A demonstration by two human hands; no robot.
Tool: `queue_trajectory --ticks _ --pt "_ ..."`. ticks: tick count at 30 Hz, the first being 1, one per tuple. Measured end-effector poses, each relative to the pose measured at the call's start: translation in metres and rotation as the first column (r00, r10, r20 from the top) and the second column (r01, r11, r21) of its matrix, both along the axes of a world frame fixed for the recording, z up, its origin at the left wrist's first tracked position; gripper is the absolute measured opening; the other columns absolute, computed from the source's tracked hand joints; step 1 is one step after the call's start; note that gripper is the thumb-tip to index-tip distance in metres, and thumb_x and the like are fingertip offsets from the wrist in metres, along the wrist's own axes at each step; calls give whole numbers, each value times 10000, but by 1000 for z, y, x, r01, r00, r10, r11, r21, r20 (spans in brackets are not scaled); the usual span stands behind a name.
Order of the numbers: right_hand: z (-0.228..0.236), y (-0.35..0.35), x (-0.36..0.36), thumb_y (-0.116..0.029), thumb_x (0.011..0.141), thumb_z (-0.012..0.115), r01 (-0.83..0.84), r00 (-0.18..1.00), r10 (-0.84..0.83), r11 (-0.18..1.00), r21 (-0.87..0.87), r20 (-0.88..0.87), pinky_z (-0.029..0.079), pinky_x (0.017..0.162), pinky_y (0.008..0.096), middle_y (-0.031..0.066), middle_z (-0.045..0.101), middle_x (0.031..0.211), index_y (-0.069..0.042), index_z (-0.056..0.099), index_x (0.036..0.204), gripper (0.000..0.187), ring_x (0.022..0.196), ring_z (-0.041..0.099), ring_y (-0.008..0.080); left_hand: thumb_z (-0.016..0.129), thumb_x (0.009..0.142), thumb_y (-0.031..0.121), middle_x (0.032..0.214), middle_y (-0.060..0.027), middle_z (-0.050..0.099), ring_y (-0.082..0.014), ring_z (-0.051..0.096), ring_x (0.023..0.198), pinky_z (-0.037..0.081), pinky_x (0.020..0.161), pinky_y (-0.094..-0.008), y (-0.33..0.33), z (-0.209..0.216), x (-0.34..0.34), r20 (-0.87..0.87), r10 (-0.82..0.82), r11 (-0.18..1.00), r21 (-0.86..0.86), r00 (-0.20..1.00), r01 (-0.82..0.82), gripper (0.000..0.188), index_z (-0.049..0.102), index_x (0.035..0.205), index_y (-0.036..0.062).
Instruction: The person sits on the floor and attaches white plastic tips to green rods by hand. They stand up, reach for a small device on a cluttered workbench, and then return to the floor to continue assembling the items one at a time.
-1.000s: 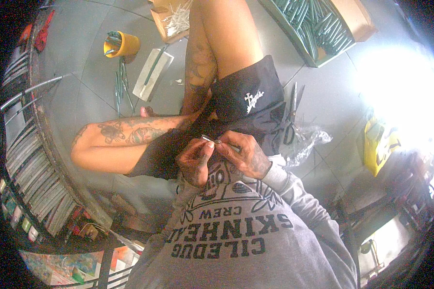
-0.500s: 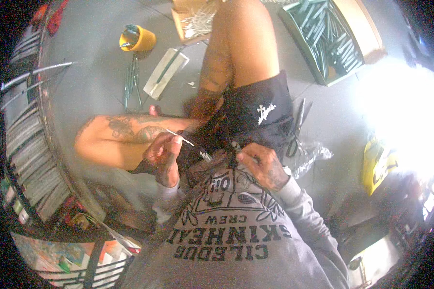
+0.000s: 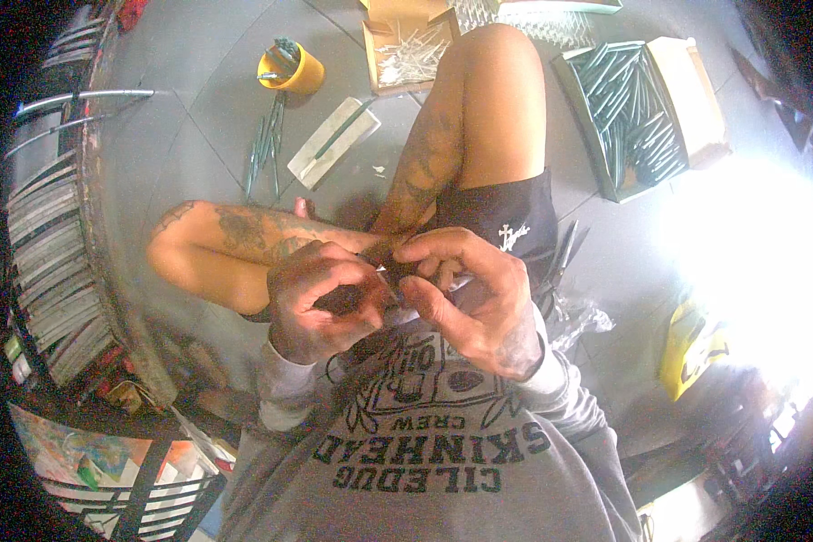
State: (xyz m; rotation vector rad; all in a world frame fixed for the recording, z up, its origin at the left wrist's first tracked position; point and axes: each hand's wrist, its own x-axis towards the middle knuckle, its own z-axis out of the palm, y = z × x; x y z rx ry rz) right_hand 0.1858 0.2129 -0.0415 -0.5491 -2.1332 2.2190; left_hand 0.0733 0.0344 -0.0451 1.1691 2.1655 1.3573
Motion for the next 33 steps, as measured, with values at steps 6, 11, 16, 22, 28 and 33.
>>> queue_trajectory --ticks 6,11,16,22,28,33 --pt "-4 -4 -2 -41 810 719 11 994 -1 995 97 -111 488 654 254 53 691 850 -8 661 1037 236 683 599 125 780 658 157 751 -10 586 -218 610 698 502 621 -345 2 7 2 -149 28 998 -47 988 -35 224 623 807 102" --pt "-6 -8 -2 -30 792 736 31 989 -9 989 146 -149 521 661 268 72 710 892 -17 669 1014 233 696 647 150 775 657 158 738 -11 581 -211 603 675 497 597 -335 4 10 1 -159 16 998 -55 987 -25 220 622 807 105" --pt "-5 -9 -4 -3 782 736 42 981 -1 977 211 -191 525 629 263 79 713 879 -18 667 986 215 678 657 152 768 661 151 722 -8 577 -202 602 655 497 590 -327 3 10 1 -161 29 998 -54 987 -38 206 624 802 111" --pt "-11 -8 -6 10 776 737 44 959 20 975 218 -284 518 608 266 95 707 863 -18 665 977 216 662 655 158 761 663 139 717 -1 578 -191 602 649 496 583 -320 3 12 1 -155 27 997 -68 987 -38 189 622 790 113" --pt "-4 -9 -7 13 782 731 52 975 -1 973 223 -221 516 601 267 95 702 858 -16 665 975 205 661 653 156 762 661 135 717 -2 580 -190 606 640 497 579 -313 4 13 1 -160 26 997 -65 987 -37 193 621 791 111" --pt "-8 -6 -5 15 784 729 15 976 33 977 213 -216 517 603 264 92 703 864 -19 665 975 204 663 653 153 763 658 134 718 -1 581 -190 613 630 498 576 -306 4 13 1 -148 21 997 -68 989 -31 195 623 792 112"
